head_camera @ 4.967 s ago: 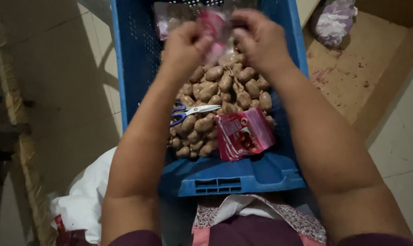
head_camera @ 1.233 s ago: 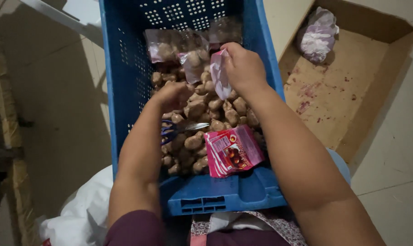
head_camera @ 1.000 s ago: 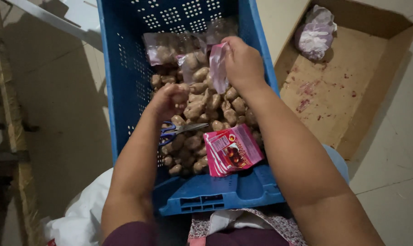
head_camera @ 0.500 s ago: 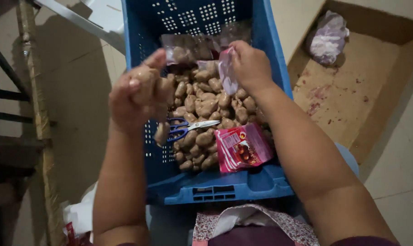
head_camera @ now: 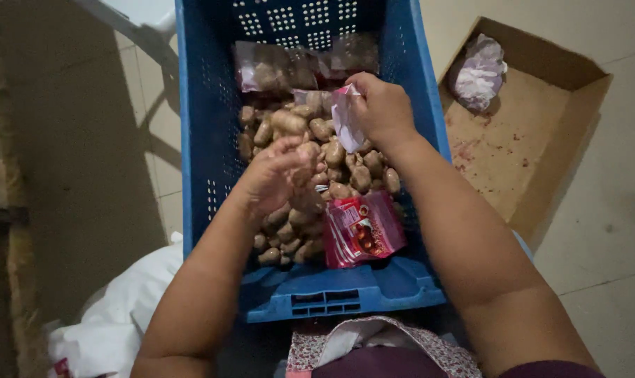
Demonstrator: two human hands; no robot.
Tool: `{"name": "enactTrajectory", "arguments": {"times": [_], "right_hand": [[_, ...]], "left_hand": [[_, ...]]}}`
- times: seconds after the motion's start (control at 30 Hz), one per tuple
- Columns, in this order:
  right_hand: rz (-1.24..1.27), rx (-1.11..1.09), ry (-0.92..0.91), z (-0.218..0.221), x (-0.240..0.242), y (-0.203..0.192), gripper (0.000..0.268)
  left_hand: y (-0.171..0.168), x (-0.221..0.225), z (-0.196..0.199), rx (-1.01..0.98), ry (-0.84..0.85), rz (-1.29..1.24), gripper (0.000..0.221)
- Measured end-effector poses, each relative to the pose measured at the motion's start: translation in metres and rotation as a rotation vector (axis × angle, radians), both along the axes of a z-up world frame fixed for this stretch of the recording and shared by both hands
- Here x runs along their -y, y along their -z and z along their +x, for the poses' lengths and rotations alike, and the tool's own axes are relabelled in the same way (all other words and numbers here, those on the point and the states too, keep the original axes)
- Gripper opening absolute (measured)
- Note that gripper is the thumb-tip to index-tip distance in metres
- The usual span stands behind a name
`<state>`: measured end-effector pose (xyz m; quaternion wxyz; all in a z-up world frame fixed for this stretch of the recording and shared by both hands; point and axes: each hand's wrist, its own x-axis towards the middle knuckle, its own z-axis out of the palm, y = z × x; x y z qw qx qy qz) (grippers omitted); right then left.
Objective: The person places ginger roots into small plastic bags, seals the bags by hand, and organizes the bags and remaining ginger within a blue plastic crate.
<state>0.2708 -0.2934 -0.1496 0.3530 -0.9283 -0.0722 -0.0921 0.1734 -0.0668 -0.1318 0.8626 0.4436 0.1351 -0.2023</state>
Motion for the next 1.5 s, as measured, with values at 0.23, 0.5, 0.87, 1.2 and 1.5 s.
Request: {"name": "enactTrajectory", "arguments": {"times": [0.23,0.5,0.87,1.2,1.5], "right_hand": [[-0.111,0.012,-0.025,0.002,0.001,0.011,0.021],[-0.1,0.026,-0.058,-0.007,-0.011,0.011,0.02],[0.254,0.072,-0.353,-0.028,-0.033,-0.005,0.026],[0.923,-0.378,-0.307,-0.02,-0.052,0.018,0.019],[0.517,-0.228,-0.32,-0.014,-0.05,0.036,0.018]], "left_hand": [[-0.019,0.005,-0.01,0.044,0.063,0.081,0.054],[0.002,0.003,-0.003,0.381,0.009,0.019,0.051],[0.003,0.009,-0.005,0.427,0.014,-0.086,0.046],[-0.023,-0.006,-0.009,0.38,0.242,-0.029,0.084],[-0.025,-0.011,-0.007,0.425,0.256,0.01,0.074]]}}
